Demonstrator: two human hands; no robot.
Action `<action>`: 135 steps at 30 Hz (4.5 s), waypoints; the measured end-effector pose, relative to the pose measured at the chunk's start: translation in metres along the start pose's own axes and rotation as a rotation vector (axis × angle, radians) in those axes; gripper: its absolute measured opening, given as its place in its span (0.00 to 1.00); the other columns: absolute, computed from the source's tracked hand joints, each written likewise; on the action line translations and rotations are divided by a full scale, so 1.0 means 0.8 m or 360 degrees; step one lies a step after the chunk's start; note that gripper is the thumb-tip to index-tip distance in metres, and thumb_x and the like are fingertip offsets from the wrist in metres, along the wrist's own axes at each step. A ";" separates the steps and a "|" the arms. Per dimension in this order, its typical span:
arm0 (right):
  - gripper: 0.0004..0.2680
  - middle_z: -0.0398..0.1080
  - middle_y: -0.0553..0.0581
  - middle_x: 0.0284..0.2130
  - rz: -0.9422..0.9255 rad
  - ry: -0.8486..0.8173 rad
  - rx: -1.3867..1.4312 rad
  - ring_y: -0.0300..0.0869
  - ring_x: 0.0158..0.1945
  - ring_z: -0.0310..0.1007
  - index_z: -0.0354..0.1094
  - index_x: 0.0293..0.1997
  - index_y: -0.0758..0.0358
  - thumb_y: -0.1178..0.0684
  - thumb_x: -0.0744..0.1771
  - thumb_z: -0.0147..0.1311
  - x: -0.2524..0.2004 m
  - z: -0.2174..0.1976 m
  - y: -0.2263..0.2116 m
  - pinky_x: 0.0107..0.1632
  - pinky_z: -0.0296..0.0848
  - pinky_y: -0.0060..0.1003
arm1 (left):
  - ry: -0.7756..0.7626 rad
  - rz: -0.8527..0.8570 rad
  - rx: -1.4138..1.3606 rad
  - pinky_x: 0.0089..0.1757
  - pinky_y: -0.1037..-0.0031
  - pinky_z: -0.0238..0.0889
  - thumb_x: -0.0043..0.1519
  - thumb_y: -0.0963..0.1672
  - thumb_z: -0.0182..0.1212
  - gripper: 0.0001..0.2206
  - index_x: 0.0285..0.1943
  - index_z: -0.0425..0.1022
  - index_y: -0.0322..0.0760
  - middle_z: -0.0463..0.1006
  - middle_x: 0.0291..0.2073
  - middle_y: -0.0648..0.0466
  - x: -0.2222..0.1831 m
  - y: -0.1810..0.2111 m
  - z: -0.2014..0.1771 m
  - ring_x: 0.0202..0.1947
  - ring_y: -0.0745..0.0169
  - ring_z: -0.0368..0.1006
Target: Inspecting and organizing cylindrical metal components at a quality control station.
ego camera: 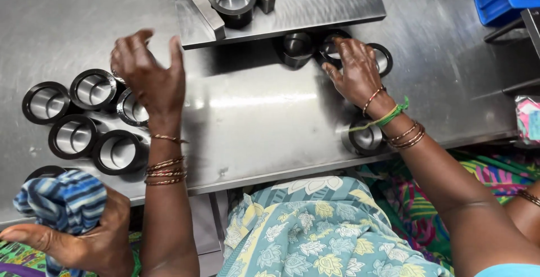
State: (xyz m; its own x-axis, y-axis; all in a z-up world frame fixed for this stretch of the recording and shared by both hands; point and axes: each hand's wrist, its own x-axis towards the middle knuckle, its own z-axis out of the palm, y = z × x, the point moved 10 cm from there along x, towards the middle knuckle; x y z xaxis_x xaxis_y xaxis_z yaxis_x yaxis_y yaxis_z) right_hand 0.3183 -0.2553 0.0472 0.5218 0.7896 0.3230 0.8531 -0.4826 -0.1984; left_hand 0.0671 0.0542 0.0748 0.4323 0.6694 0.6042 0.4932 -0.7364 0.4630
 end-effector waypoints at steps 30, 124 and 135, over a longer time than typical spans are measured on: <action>0.12 0.76 0.57 0.39 -0.0266 -0.0507 0.0201 0.48 0.49 0.72 0.74 0.45 0.62 0.45 0.65 0.62 -0.058 0.021 -0.094 0.51 0.64 0.47 | -0.0530 0.0905 -0.0199 0.65 0.52 0.51 0.60 0.51 0.72 0.16 0.24 0.79 0.40 0.79 0.24 0.51 -0.115 0.193 0.065 0.28 0.61 0.74; 0.12 0.72 0.60 0.40 -0.0896 -0.0019 0.0260 0.50 0.46 0.73 0.74 0.45 0.68 0.48 0.66 0.62 0.150 0.005 -0.205 0.51 0.74 0.46 | -0.0460 -0.0188 0.0455 0.66 0.38 0.35 0.58 0.49 0.67 0.14 0.42 0.80 0.36 0.81 0.44 0.47 -0.033 -0.038 0.039 0.54 0.50 0.71; 0.14 0.73 0.62 0.45 -0.0572 -0.0358 0.0257 0.53 0.52 0.72 0.72 0.50 0.70 0.50 0.66 0.63 0.197 0.029 -0.208 0.57 0.72 0.48 | -0.0408 -0.0122 0.0413 0.65 0.39 0.37 0.58 0.49 0.67 0.13 0.40 0.80 0.35 0.80 0.40 0.47 -0.033 -0.033 0.036 0.51 0.49 0.72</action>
State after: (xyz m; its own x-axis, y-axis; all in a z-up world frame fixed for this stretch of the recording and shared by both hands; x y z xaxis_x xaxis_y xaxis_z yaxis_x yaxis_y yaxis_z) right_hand 0.2587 -0.0417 0.1098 0.1639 0.9675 0.1926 0.9597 -0.1112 -0.2581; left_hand 0.0644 0.0588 0.0274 0.5456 0.7487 0.3766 0.6922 -0.6559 0.3010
